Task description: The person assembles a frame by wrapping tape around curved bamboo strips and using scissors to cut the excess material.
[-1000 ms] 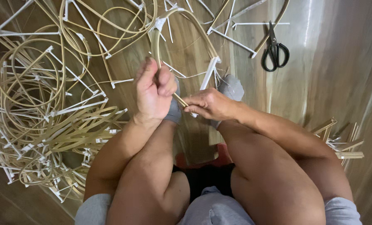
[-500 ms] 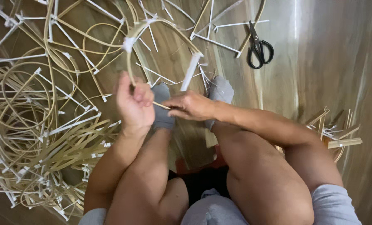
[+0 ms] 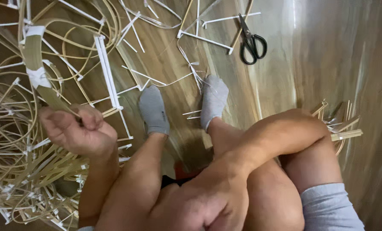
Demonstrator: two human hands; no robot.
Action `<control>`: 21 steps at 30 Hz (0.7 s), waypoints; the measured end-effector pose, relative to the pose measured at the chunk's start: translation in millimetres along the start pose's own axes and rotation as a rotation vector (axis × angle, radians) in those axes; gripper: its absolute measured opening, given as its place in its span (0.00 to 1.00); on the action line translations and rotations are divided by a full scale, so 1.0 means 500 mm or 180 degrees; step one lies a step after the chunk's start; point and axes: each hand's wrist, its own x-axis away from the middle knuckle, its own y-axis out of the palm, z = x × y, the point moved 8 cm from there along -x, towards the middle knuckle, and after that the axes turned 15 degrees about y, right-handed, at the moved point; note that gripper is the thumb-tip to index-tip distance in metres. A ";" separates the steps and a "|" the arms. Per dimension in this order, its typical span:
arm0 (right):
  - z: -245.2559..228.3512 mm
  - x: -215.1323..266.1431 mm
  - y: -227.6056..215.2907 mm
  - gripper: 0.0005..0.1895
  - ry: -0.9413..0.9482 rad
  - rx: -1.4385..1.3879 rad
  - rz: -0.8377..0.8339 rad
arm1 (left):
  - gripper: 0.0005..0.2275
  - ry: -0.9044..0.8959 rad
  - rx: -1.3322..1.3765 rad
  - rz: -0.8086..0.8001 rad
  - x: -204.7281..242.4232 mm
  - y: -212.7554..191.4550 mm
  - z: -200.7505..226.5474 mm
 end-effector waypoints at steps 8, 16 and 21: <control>0.040 -0.014 -0.002 0.13 -0.0045 0.0681 0.0549 | 0.12 0.0056 -0.0185 -0.0088 -0.003 0.019 0.014; 0.062 -0.034 -0.015 0.12 -0.0204 0.1562 0.1259 | 0.14 0.0235 -0.0138 0.0203 -0.040 -0.005 0.049; 0.081 -0.086 -0.054 0.12 -0.0209 0.2110 0.1916 | 0.07 0.0333 -0.0078 0.0052 -0.020 0.002 0.017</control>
